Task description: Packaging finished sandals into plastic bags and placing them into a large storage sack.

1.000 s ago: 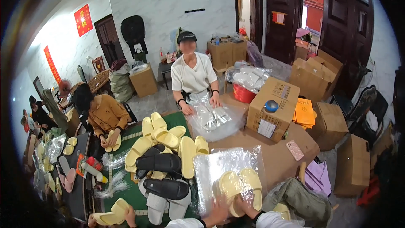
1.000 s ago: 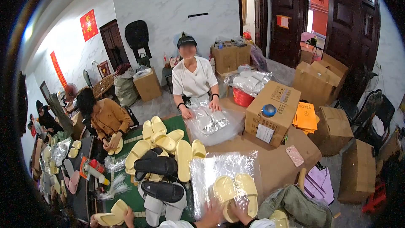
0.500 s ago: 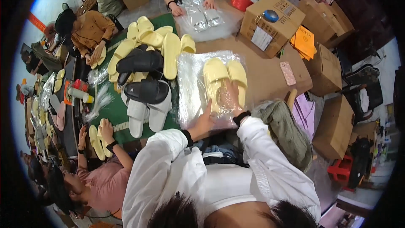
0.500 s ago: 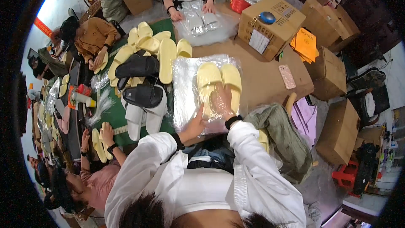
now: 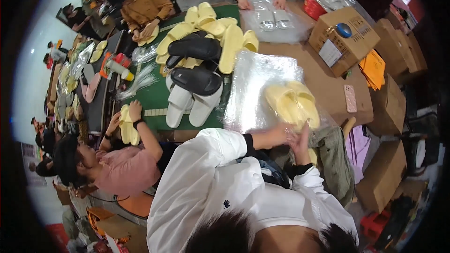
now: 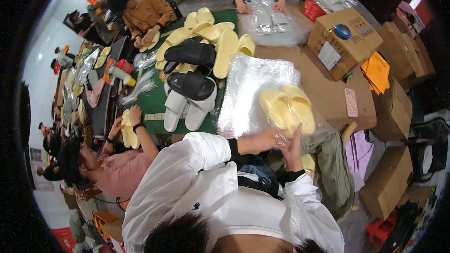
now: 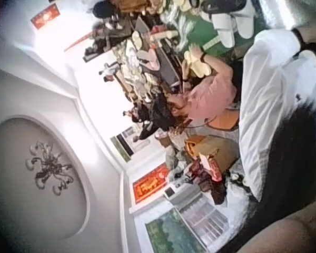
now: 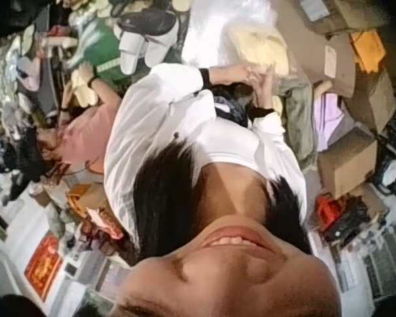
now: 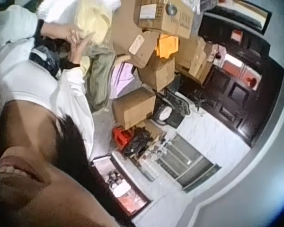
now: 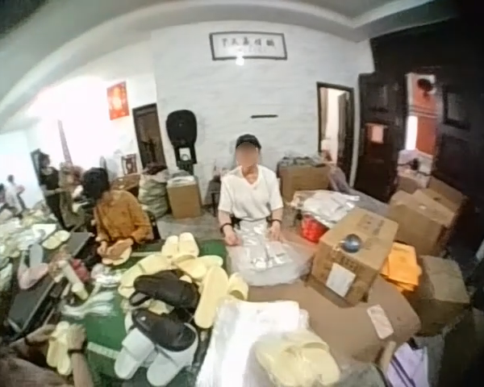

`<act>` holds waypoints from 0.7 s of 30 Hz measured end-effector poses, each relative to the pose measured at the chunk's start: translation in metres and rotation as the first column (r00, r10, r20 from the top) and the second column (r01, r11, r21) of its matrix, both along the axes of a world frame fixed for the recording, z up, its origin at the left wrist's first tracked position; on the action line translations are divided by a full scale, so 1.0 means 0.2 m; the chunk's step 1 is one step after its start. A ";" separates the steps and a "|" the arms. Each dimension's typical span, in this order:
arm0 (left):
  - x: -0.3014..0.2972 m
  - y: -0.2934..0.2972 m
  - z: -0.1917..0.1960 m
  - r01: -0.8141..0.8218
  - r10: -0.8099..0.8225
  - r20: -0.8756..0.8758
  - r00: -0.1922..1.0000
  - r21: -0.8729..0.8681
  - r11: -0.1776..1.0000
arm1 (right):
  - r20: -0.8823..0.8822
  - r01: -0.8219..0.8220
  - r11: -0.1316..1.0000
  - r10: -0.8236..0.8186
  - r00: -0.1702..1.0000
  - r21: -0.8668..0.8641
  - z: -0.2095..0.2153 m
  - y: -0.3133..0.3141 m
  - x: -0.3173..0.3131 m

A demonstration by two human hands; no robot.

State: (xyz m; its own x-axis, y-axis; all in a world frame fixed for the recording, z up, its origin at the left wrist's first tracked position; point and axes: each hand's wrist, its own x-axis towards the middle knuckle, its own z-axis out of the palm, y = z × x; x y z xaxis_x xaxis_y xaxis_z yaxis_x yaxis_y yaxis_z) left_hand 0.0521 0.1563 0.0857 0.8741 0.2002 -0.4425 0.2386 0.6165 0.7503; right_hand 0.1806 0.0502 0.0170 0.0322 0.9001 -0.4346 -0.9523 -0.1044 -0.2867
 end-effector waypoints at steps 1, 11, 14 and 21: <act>-0.01 -0.02 0.07 0.095 -0.096 0.027 0.995 0.021 0.995 | -0.008 -0.020 1.000 0.020 1.000 0.002 0.02 0.04 -0.02; -0.55 0.86 -0.11 -0.317 0.490 0.104 0.866 0.870 0.377 | 0.582 0.608 0.781 -0.564 0.586 0.145 0.29 0.18 0.08; -0.72 1.10 0.10 0.142 0.897 -0.106 0.429 0.989 0.049 | 0.624 0.675 0.726 -0.590 0.513 0.132 0.19 0.12 0.32; -0.92 1.55 0.03 -0.583 0.837 -0.198 0.511 0.635 0.506 | 0.680 0.852 0.499 -0.571 0.460 -0.157 -0.40 -0.29 0.65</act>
